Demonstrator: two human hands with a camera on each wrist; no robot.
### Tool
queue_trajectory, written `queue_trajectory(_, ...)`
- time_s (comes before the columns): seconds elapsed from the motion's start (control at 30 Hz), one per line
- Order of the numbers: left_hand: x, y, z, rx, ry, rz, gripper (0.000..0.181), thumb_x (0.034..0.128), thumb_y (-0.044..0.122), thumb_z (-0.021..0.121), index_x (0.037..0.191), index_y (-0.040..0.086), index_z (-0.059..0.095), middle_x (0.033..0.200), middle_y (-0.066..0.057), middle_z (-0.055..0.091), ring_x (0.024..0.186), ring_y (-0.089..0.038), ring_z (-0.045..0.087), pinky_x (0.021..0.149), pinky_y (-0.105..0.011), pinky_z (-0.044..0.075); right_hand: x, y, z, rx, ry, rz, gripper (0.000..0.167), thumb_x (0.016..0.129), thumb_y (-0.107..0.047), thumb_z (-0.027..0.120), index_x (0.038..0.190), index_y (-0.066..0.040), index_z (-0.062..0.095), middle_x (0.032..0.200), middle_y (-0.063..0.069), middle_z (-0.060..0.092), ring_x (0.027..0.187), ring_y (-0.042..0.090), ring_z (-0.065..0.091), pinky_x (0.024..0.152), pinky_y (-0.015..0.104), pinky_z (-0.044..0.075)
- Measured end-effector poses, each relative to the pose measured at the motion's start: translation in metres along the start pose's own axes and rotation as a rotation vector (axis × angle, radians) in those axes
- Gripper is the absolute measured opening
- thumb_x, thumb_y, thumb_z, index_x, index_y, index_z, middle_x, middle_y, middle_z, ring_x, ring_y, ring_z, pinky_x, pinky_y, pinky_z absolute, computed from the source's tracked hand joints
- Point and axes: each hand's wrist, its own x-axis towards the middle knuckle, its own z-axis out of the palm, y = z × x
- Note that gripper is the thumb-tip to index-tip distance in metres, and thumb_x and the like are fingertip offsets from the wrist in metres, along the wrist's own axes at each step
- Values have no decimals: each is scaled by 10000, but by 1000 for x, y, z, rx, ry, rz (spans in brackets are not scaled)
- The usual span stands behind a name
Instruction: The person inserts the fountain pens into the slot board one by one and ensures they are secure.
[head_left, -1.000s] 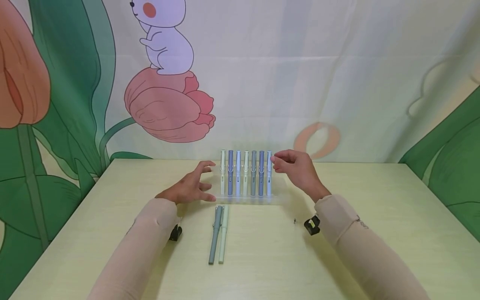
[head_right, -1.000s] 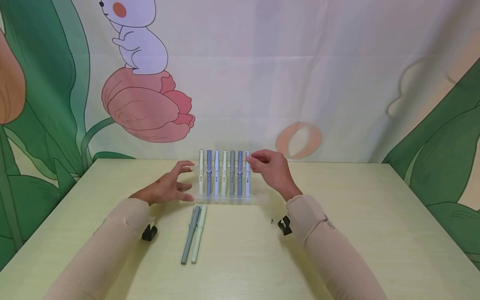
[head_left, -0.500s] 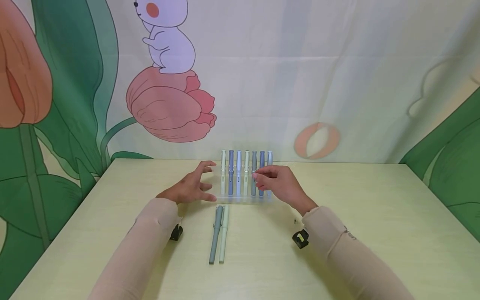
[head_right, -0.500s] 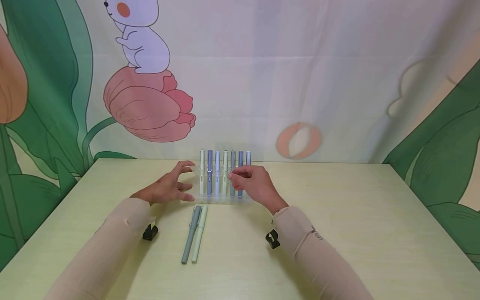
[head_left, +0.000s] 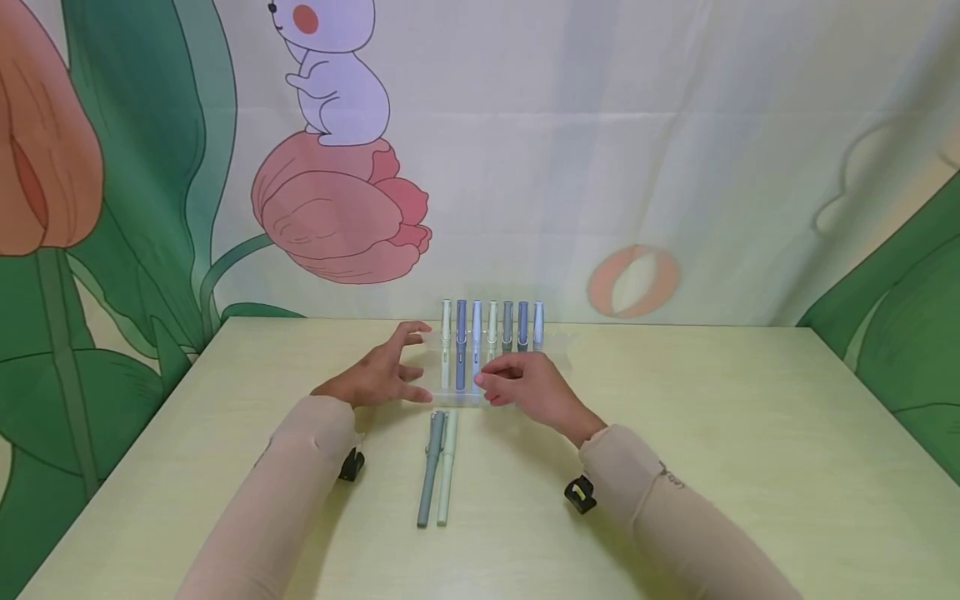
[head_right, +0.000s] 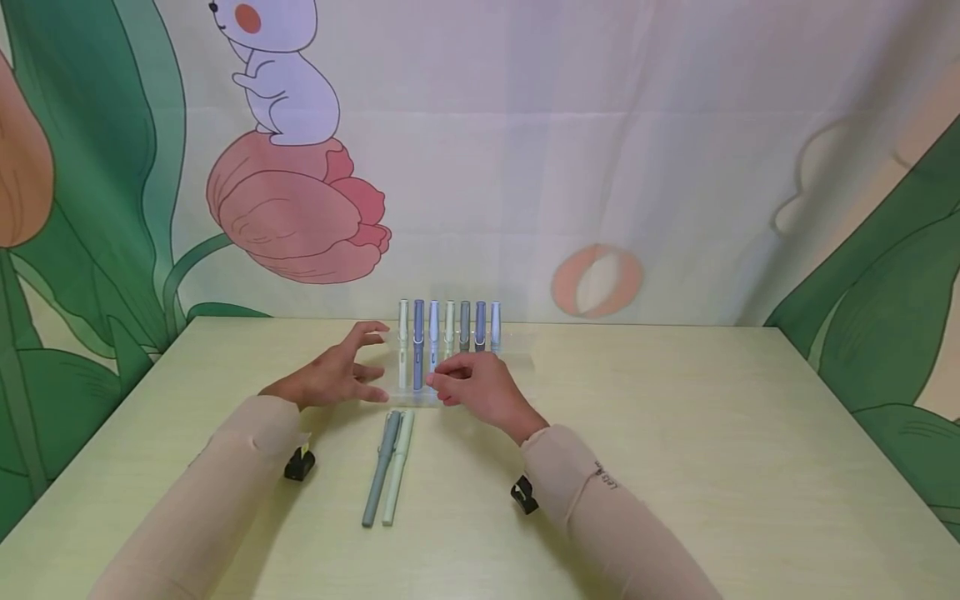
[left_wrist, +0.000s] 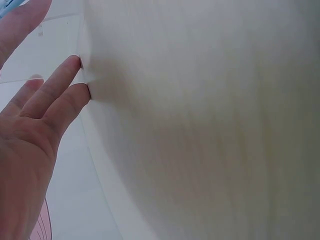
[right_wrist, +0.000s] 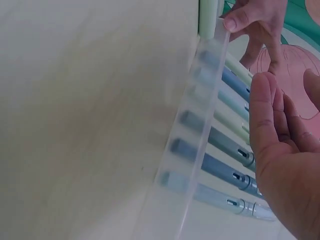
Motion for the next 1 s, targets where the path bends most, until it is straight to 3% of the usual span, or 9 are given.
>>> queue_trajectory(0.2, -1, 2, -1, -10, -7, -6, 1021, 787, 45, 844, 1487, 349, 165, 1629, -137, 195, 1319, -417, 497, 1008, -530, 471, 4, 0, 10, 15, -39, 18, 285, 928, -207, 733, 1106, 16, 717, 972, 166, 724, 829, 289, 711, 796, 367, 597)
queue_trajectory(0.43, 0, 3, -2, -12, -19, -3, 1016, 791, 52, 843, 1486, 339, 159, 1626, -144, 192, 1318, -415, 498, 1029, -545, 448, 6, 0, 21, 20, -65, 68, 313, 929, -257, 732, 1117, -7, 720, 921, 95, 713, 802, 202, 699, 789, 339, 597)
queue_trajectory(1.0, 0, 3, -4, -18, -37, -1, 1032, 795, 45, 838, 1512, 281, 135, 1627, -161, 180, 1318, -422, 495, 1038, -553, 437, 7, -2, 34, -7, -96, 108, 280, 926, -293, 735, 1063, -49, 744, 938, 71, 724, 804, 193, 720, 772, 325, 595)
